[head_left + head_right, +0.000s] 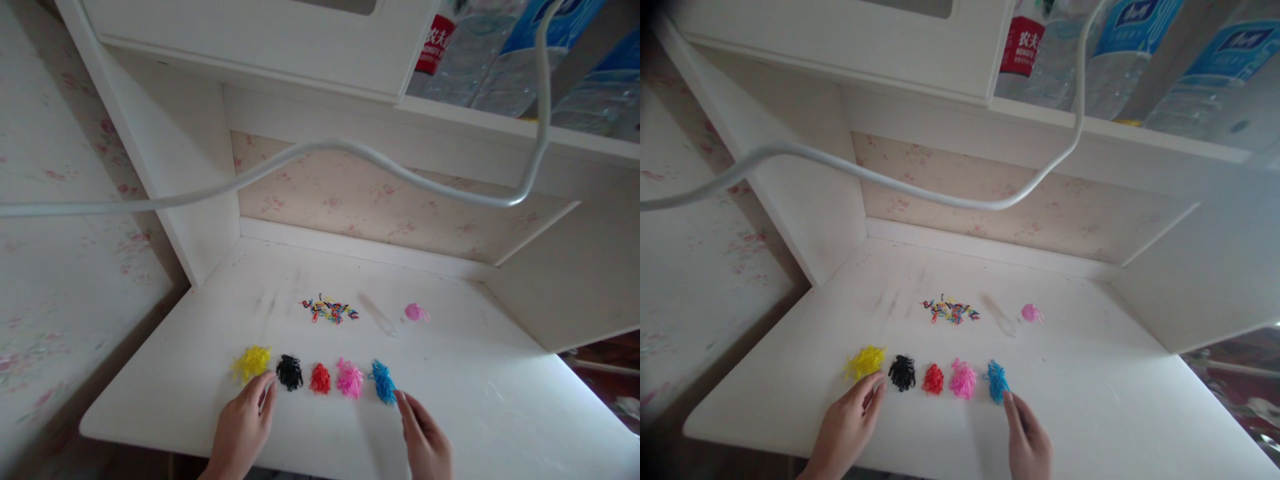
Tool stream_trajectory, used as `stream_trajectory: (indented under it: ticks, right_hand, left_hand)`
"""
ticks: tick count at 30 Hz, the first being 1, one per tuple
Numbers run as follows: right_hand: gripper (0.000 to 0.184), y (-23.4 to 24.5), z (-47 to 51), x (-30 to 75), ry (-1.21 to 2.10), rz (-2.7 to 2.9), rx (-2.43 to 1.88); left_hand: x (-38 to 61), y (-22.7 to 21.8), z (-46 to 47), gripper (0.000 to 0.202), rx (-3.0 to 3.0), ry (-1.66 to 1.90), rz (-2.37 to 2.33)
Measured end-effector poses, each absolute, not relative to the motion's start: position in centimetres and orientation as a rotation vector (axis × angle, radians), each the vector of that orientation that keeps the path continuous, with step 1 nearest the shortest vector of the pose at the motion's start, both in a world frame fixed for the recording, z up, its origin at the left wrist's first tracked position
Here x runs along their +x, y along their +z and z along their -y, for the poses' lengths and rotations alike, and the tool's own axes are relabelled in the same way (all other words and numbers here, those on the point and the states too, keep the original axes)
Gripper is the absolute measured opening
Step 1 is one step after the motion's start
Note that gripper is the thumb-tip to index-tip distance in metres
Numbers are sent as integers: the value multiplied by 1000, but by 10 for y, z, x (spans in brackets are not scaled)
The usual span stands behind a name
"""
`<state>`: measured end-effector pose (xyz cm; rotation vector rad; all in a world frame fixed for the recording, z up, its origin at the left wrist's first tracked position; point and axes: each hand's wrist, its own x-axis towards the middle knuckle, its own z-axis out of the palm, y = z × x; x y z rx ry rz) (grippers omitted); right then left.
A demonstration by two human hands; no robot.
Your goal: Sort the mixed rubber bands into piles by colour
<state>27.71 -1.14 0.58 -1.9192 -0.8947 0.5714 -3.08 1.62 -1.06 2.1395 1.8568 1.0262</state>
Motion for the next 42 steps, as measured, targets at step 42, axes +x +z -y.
stream_trajectory:
  ticks: [42]
  right_hand:
    - [52,-13,13,311,719,987,-2005]
  left_hand:
    - [55,24,-141,33,2165,314,-2033]
